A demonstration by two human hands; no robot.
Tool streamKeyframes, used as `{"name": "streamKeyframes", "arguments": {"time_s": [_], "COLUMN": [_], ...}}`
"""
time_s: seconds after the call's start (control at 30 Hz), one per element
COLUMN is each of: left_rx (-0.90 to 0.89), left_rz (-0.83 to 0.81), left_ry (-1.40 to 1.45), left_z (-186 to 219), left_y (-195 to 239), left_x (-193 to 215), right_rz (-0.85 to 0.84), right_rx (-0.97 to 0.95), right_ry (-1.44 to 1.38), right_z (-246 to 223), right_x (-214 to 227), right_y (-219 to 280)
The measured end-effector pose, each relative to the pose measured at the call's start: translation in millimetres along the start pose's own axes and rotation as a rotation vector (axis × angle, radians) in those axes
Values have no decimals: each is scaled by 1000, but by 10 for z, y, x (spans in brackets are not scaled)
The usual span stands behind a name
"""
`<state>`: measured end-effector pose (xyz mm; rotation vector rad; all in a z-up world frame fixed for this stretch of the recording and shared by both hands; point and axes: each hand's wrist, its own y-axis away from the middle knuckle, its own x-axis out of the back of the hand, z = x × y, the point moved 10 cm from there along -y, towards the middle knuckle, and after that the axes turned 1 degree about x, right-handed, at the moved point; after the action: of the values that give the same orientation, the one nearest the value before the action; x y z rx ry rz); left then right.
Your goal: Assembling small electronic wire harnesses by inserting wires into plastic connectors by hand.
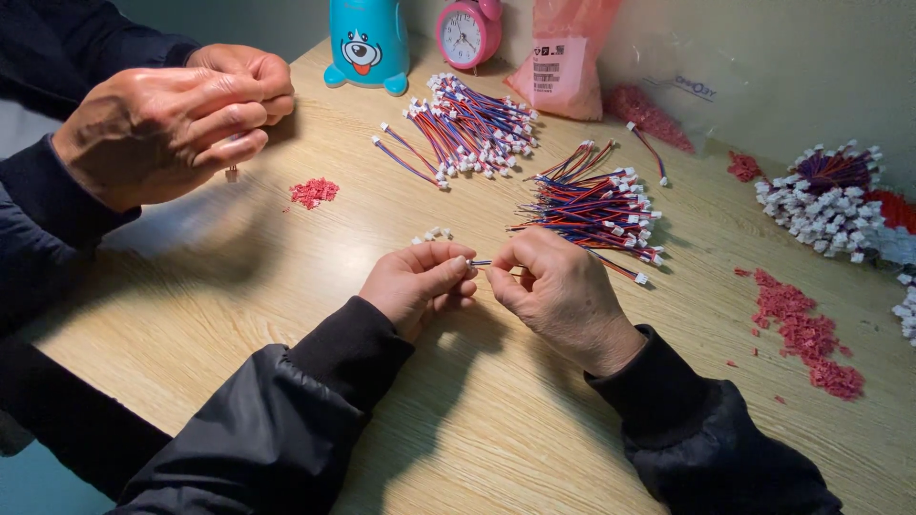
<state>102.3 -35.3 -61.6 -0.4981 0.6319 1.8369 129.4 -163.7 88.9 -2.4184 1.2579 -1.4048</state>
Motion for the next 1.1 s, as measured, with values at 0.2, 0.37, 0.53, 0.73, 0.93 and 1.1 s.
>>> {"name": "streamKeyframes", "arguments": {"time_s": [0.2, 0.37, 0.53, 0.73, 0.93, 1.1], "left_rx": [-6, -12, -35, -79, -116, -146], "left_rz": [5, -5, -7, 13, 24, 76], "left_ry": [-10, -14, -61, -100, -153, -233], "left_z": [40, 30, 52, 50, 60, 186], "left_y": [32, 30, 36, 11, -9, 66], "left_x": [-29, -32, -53, -26, 7, 76], "right_rz": [16, 13, 29, 34, 75, 25], "right_rx": [2, -10, -5, 62, 30, 49], "right_ry": [-15, 25, 63, 86, -9, -48], "right_z": [-12, -34, -78, -67, 2, 56], "right_x": [-5, 13, 25, -29, -72, -106], "right_y": [0, -8, -4, 7, 30, 98]}}
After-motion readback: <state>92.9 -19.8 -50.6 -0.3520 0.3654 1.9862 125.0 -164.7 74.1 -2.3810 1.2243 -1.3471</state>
